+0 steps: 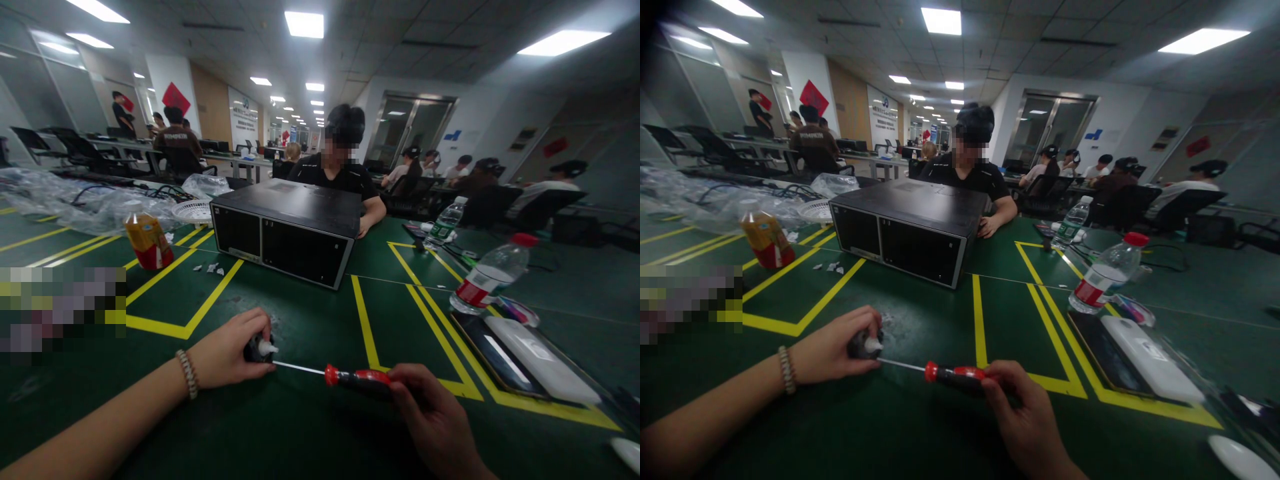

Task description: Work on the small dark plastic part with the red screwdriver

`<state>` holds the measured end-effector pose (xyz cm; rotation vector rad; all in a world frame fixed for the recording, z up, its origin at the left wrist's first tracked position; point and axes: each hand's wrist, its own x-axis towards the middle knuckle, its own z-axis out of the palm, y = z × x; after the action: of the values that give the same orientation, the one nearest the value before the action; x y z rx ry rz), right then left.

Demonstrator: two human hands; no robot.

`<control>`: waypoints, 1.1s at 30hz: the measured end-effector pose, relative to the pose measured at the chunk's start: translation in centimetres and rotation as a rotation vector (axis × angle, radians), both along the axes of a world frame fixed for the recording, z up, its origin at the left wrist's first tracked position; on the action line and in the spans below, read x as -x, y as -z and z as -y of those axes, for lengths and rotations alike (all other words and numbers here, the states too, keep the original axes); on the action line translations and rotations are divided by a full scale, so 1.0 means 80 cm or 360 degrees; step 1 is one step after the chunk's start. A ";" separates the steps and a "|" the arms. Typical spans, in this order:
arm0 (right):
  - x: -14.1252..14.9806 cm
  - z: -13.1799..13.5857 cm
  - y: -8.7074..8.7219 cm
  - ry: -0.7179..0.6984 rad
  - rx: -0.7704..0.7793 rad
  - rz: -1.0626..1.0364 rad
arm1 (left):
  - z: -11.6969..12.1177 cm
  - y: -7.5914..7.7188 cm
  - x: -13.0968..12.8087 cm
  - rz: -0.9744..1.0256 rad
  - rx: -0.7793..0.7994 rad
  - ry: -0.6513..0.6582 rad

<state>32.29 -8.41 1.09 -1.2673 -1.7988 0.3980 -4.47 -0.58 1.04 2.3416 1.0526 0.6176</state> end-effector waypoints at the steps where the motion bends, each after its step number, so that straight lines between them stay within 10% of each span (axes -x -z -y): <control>1: 0.000 0.000 0.001 -0.0014 0.0015 -0.0020 | 0.000 0.000 0.000 0.0003 -0.0002 -0.0001; 33: -0.002 -0.006 -0.002 -0.0046 0.0196 0.0008 | 0.001 0.000 0.001 0.0039 0.0013 -0.0007</control>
<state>32.42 -7.96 1.23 -1.3287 -1.8219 0.5295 -4.54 -0.65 1.04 2.3194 1.0478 0.6407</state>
